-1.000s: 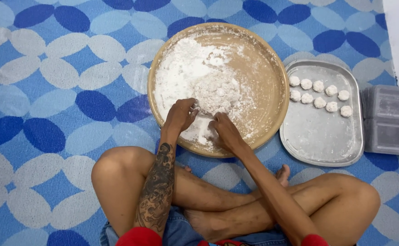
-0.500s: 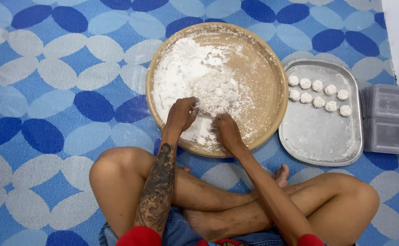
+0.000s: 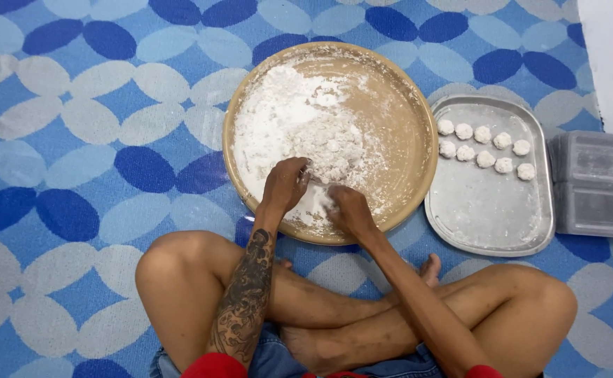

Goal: Rolling small pieces of dough into balls using flour and placing them on a tray.

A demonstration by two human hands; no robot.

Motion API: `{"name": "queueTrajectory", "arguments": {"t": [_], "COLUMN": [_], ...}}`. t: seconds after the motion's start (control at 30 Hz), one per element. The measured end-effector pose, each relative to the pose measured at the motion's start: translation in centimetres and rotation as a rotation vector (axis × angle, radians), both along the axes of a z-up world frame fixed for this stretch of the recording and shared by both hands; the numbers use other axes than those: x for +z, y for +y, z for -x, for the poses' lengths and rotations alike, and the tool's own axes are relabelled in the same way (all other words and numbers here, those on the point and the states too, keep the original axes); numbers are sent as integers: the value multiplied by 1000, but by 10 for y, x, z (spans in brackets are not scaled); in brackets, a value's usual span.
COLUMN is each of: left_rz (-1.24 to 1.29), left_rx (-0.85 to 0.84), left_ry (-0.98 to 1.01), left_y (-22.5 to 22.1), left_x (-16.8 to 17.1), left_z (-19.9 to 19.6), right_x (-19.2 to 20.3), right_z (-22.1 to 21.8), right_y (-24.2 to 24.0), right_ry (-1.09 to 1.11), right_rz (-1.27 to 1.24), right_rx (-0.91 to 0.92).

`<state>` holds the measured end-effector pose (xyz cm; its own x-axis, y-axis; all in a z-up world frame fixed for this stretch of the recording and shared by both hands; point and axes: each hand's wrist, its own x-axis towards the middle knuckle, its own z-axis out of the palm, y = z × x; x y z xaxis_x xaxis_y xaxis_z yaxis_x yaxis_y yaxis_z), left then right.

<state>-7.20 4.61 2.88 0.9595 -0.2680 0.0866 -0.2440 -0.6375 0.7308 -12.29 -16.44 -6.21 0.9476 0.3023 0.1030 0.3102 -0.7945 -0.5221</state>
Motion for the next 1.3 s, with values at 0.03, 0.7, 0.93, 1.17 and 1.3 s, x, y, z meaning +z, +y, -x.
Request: {"name": "queueTrajectory", "arguments": {"t": [0.03, 0.7, 0.93, 1.17, 1.3], "left_rz": [-3, 614, 815, 758, 755], "left_rx": [-3, -11, 94, 48, 58], "left_ry": [-3, 223, 267, 187, 238], "left_y": [0, -57, -64, -61, -61], "left_x": [0, 45, 55, 45, 48], "left_z": [1, 19, 19, 17, 19], "right_x": [23, 94, 106, 115, 124], "right_z": [1, -20, -19, -16, -17], "right_y": [4, -38, -31, -32, -27], "right_ry": [-3, 403, 361, 307, 227], "right_rz": [-3, -1178, -1179, -1199, -1221], "right_rx": [-3, -505, -483, -449, -501]}}
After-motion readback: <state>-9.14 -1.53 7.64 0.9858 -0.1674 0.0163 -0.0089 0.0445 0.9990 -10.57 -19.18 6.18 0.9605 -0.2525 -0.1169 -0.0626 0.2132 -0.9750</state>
